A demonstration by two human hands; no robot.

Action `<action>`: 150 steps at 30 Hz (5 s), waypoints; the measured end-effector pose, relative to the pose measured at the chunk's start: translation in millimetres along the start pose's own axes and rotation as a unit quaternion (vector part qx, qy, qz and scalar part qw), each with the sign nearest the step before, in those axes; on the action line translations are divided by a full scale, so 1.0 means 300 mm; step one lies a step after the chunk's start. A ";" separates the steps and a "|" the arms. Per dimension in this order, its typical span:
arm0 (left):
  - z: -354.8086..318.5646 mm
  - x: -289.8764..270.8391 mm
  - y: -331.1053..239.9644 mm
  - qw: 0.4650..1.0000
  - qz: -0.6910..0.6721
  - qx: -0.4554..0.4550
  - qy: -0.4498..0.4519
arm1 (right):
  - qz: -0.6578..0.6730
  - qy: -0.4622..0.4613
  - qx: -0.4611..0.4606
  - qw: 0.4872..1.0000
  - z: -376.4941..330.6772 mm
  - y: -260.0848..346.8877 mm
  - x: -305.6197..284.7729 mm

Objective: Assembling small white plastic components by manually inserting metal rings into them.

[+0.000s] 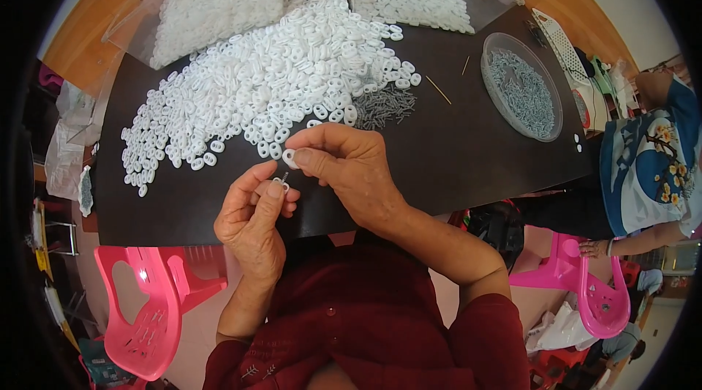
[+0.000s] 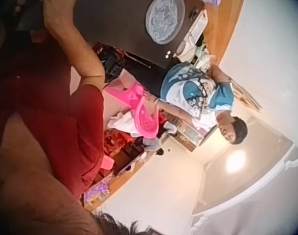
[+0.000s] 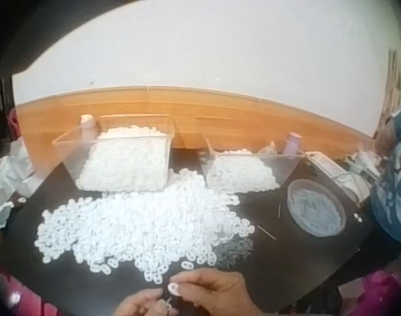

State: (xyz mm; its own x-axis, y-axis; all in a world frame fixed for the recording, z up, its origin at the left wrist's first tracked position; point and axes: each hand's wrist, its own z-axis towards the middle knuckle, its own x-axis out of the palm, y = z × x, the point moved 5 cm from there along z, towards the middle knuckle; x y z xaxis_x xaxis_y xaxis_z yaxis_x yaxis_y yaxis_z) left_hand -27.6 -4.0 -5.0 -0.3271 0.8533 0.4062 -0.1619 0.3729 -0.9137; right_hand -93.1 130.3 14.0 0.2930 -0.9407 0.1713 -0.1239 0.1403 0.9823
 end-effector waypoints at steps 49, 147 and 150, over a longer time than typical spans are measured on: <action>0.012 0.005 0.006 0.999 0.010 0.047 0.001 | -0.152 0.058 -0.156 0.974 -0.015 0.002 0.040; -0.014 -0.056 -0.022 0.989 0.078 0.110 -0.056 | -0.206 -0.048 -0.252 0.944 -0.070 0.004 0.121; -0.011 -0.055 -0.019 0.988 0.086 0.112 -0.060 | -0.205 -0.062 -0.254 0.943 -0.063 0.006 0.127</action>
State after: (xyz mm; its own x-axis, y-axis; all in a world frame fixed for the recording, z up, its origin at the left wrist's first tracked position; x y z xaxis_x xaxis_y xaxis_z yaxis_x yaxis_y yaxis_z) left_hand -18.3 -19.0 -6.6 -0.4729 0.8428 0.2570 -0.2920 0.1253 -0.9482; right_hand -64.3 100.5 23.9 0.0996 -0.9728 -0.2093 0.4556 -0.1424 0.8787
